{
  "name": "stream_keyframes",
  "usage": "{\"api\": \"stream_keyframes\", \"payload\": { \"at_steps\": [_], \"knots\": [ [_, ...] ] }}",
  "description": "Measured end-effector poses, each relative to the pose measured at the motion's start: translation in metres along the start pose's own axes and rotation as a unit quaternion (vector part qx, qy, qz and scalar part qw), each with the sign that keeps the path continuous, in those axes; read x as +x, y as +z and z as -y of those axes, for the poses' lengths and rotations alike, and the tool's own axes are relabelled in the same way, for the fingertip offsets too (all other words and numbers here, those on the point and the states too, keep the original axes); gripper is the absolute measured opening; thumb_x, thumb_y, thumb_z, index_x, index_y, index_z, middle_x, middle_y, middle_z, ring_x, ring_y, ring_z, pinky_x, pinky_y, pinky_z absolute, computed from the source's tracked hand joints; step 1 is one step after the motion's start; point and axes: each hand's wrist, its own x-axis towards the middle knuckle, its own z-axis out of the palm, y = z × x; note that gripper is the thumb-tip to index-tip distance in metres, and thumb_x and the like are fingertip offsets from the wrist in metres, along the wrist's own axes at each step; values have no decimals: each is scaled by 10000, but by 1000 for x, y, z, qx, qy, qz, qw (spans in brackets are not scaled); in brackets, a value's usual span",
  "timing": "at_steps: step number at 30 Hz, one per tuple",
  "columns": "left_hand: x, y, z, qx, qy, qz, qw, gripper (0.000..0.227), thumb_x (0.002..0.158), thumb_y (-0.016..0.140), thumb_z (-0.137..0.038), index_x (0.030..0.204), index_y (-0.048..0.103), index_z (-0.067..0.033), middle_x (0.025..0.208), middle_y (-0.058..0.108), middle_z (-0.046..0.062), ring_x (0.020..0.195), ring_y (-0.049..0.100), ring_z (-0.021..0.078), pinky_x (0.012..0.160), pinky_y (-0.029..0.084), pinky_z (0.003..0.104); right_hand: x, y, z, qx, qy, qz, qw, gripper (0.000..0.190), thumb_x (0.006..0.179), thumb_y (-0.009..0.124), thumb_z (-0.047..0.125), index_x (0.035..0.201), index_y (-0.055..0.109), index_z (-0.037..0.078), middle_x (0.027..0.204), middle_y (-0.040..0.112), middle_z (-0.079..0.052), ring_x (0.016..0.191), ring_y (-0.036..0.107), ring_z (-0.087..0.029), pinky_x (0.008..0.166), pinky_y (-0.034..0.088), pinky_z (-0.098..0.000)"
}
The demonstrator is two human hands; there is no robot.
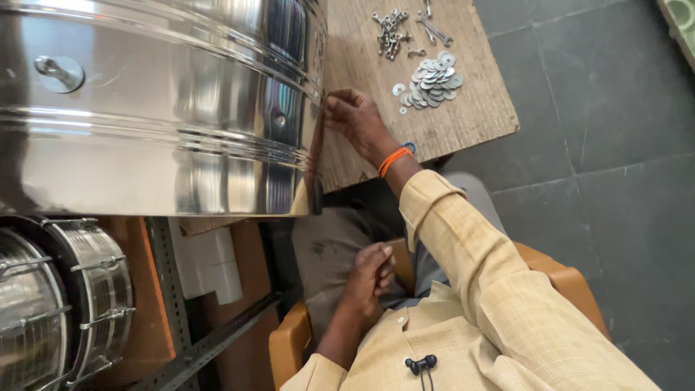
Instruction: The person assembles a large metallic drum by hand, inserting bolts and washers into the drum's rim. They pick up bolts and washers from a wooden board, insert them into the drum's holes, and tighten them to secure the structure.
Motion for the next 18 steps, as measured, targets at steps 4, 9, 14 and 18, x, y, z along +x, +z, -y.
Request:
{"api": "stream_keyframes", "payload": {
  "at_steps": [4, 9, 14, 18],
  "knots": [
    [10, -5, -4, -4, -11, -1, 1000, 212, 964, 628, -271, 826, 584, -117, 613, 454, -38, 464, 398, 54, 368, 243, 204, 8, -29, 21, -154, -5, -78, 985, 240, 1015, 643, 263, 1101, 660, 40, 747, 668, -15, 505, 535, -75, 423, 422, -227],
    [12, -2, -26, 121, 82, -90, 985, 130, 955, 639, -222, 919, 682, -105, 669, 554, -35, 530, 471, 41, 432, 328, 204, -38, -42, 85, -400, -8, -38, 916, 393, 1112, 547, 309, 1222, 726, -23, 807, 646, -43, 572, 526, -88, 471, 425, -228],
    [34, 6, -44, 265, 243, -125, 924, 139, 919, 696, -105, 1047, 710, -53, 778, 642, -27, 672, 561, 37, 599, 482, 229, -141, -2, 148, -441, 78, 126, 885, 478, 985, 495, 31, 1459, 485, -31, 1238, 671, -146, 1070, 724, -187, 801, 658, -278],
    [75, 15, -55, 290, 338, -153, 882, 145, 916, 704, -72, 1050, 722, -21, 756, 600, -49, 669, 509, 32, 601, 448, 241, -203, 16, 165, -464, 60, 105, 877, 386, 1001, 554, -2, 1381, 504, -43, 1146, 732, -169, 983, 761, -202, 721, 656, -262]
  ]
}}
